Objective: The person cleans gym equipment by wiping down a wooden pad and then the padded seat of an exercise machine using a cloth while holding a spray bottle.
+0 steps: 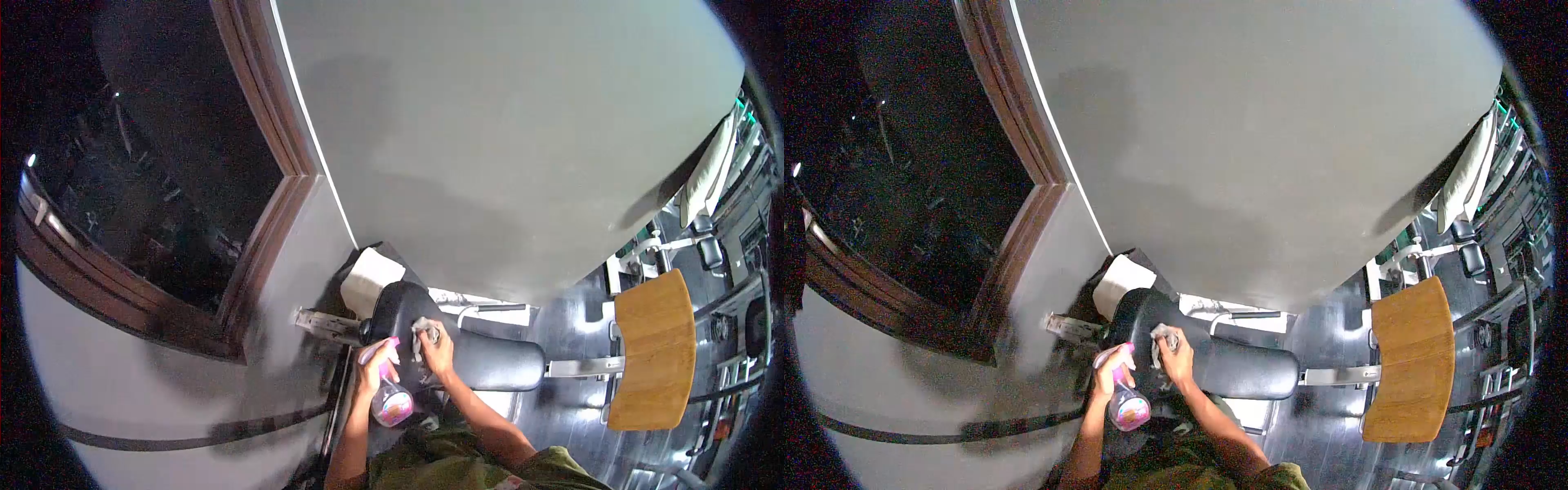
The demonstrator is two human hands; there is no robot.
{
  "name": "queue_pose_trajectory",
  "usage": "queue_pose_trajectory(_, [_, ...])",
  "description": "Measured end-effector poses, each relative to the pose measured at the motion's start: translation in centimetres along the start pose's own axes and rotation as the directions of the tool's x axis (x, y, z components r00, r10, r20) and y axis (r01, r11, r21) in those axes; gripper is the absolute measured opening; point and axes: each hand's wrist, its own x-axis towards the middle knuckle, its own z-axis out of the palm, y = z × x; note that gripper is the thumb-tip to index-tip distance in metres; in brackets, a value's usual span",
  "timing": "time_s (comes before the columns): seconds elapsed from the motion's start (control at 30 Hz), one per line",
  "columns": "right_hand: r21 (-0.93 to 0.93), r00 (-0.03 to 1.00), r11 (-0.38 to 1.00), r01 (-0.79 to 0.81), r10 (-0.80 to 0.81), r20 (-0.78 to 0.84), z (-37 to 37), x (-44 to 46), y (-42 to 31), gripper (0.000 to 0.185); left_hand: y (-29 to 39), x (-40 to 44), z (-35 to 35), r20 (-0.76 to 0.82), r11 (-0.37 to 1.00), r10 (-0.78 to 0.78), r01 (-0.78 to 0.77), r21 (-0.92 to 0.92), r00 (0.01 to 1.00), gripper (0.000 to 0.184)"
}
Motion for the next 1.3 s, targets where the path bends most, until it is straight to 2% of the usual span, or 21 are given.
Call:
queue_pose_trajectory(0.17, [-0.164,0.978,0.965,-0.203,0.206,0.005,-1.7,2.2,4.4,0.039,0.9,0.1,0.7,-0.031,1.000,-0.025,0.025,0.005,0.999,0.040])
queue_pose_trajectory(0.2, [-0.189,0.985,0.968,-0.168,0.171,0.000,-1.6,2.5,3.8,0.041,0.8,0.0,0.7,-0.046,1.000,-0.022,0.022,0.010,0.999,0.039])
queue_pose_trajectory(0.3, [-0.091,0.998,0.995,-0.042,0.047,0.048,-1.0,2.3,1.4,0.039,1.1,0.1,0.9,-0.050,1.000,-0.008,0.008,-0.001,0.999,0.039])
queue_pose_trajectory(0.33, [0.016,0.996,0.999,0.034,-0.035,0.079,-0.6,1.7,0.0,0.034,1.5,-0.2,1.2,-0.060,1.000,-0.010,0.011,0.004,0.998,0.039])
queue_pose_trajectory(0.37, [0.005,0.994,1.000,-0.002,0.001,0.106,-0.7,1.0,-1.4,0.030,1.5,-0.3,1.3,-0.066,1.000,-0.007,0.008,0.015,0.998,0.039])
queue_pose_trajectory(0.43, [-0.008,0.996,0.999,0.044,-0.043,0.078,-0.8,0.0,-1.3,0.030,1.3,-0.2,1.2,-0.077,0.999,0.005,-0.002,0.035,0.997,0.038])
queue_pose_trajectory(0.53, [-0.001,0.998,1.000,0.001,-0.001,0.056,-1.3,-0.8,2.1,0.030,1.3,-0.2,0.9,-0.046,0.998,0.031,-0.029,0.050,0.998,0.038])
queue_pose_trajectory(0.57, [0.009,0.990,0.994,-0.113,0.112,0.090,-1.9,-0.9,2.9,0.038,1.2,-0.2,0.9,-0.052,0.999,0.023,-0.021,0.049,0.998,0.038])
queue_pose_trajectory(0.63, [-0.042,0.971,0.973,-0.226,0.229,0.075,-2.6,-0.3,4.6,0.041,1.1,-0.1,1.0,-0.059,0.999,0.009,-0.006,0.047,0.998,0.038])
queue_pose_trajectory(0.67, [-0.142,0.977,0.970,-0.197,0.206,0.050,-2.4,0.4,5.6,0.042,1.0,0.0,1.0,-0.055,0.999,0.014,-0.012,0.042,0.998,0.038])
queue_pose_trajectory(0.77, [-0.100,0.985,0.982,-0.159,0.164,0.044,-1.4,1.4,4.7,0.041,0.9,0.0,1.0,-0.047,0.999,0.021,-0.019,0.041,0.999,0.038])
queue_pose_trajectory(0.9, [0.055,0.994,0.997,0.060,-0.065,0.093,-0.7,-0.5,-0.7,0.031,0.6,0.0,1.0,-0.079,1.000,-0.003,0.003,0.003,0.997,0.038])
queue_pose_trajectory(1.03, [0.044,0.995,0.998,0.035,-0.039,0.096,-1.4,-1.6,2.4,0.027,1.2,-0.4,1.3,-0.078,0.999,-0.007,0.004,-0.035,0.997,0.037])
queue_pose_trajectory(1.07, [0.072,0.989,0.994,-0.088,0.078,0.124,-1.9,-1.6,3.5,0.028,1.0,-0.3,0.9,-0.044,0.998,-0.023,0.020,-0.064,0.999,0.037])
queue_pose_trajectory(1.1, [0.001,0.980,0.985,-0.171,0.170,0.100,-2.2,-1.2,4.8,0.027,0.6,-0.2,0.3,-0.010,0.995,-0.040,0.039,-0.093,0.999,0.037])
queue_pose_trajectory(1.17, [-0.113,0.983,0.981,-0.156,0.165,0.076,-2.8,-0.2,5.8,0.031,0.2,0.0,-0.7,0.048,0.986,-0.083,0.089,-0.143,0.995,0.036])
queue_pose_trajectory(1.2, [-0.154,0.986,0.979,-0.135,0.147,0.074,-2.6,-0.1,5.5,0.028,0.3,0.2,-1.0,0.075,0.979,-0.108,0.119,-0.163,0.991,0.035])
queue_pose_trajectory(1.23, [-0.084,0.992,0.993,-0.083,0.090,0.084,-2.6,-0.2,4.0,0.028,1.0,0.2,-0.6,0.102,0.972,-0.133,0.150,-0.183,0.986,0.034])
queue_pose_trajectory(1.27, [-0.013,0.995,0.999,-0.033,0.034,0.089,-2.4,-0.7,2.5,0.027,1.8,0.0,-0.1,0.040,0.962,-0.217,0.221,-0.164,0.975,0.033])
queue_pose_trajectory(1.3, [0.058,0.996,0.998,0.020,-0.025,0.089,-2.1,-1.1,1.5,0.027,1.9,-0.1,0.0,0.029,0.957,-0.231,0.232,-0.176,0.973,0.033])
